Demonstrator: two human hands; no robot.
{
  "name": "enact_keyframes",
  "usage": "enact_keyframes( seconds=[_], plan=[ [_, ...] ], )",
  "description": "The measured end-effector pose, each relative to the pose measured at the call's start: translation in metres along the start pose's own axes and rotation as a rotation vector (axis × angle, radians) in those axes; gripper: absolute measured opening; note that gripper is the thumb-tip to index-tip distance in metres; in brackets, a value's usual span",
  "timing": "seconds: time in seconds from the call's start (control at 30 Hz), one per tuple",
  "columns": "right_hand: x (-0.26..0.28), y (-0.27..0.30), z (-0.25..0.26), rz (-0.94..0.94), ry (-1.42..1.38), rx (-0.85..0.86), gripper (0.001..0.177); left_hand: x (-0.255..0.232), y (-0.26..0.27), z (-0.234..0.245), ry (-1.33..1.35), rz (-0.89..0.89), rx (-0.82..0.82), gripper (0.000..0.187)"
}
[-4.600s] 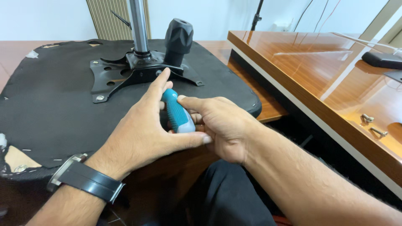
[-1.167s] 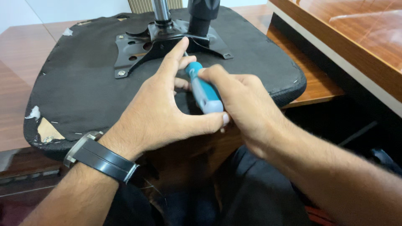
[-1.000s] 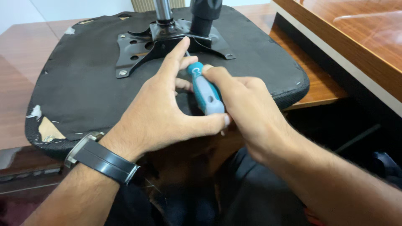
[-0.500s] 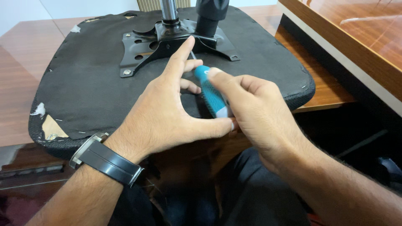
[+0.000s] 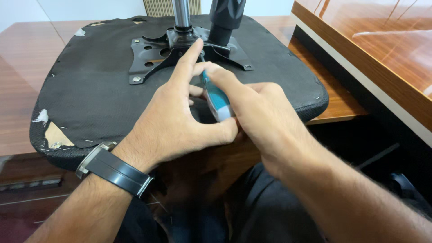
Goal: The person uses a screwdriver to tighten a screw on the metal base of an office chair seat. The chair is upside down on a wooden table. The person holds the seat with one hand and turns the screwdriver with the other to secure the base.
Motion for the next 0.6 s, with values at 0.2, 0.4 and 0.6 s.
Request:
enact_keyframes(
  seconds=[0.2,0.4,0.6],
  plan=[
    [0.017,-0.005,-0.003,-0.089,0.159,0.065,0.037,-0.003,0.000,0.003,-0.070,0.002,-0.003,0.127],
    [0.019,-0.005,0.001,-0.069,0.150,0.024,0.040,-0.002,0.001,0.002,-0.098,0.022,0.013,0.128],
    [0.011,-0.003,0.001,-0.011,0.201,0.108,0.044,0.000,-0.002,-0.003,-0.159,-0.023,0.026,0.128]
  ],
)
Point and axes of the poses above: each hand's wrist, its own y-axis away from the middle knuckle, its own z-axis out of the back of the hand, x = y × z, the point moved 6 cm from there along -y, towards the middle knuckle, and after that the axes turned 6 degrees about -z, right-handed, at the moved point
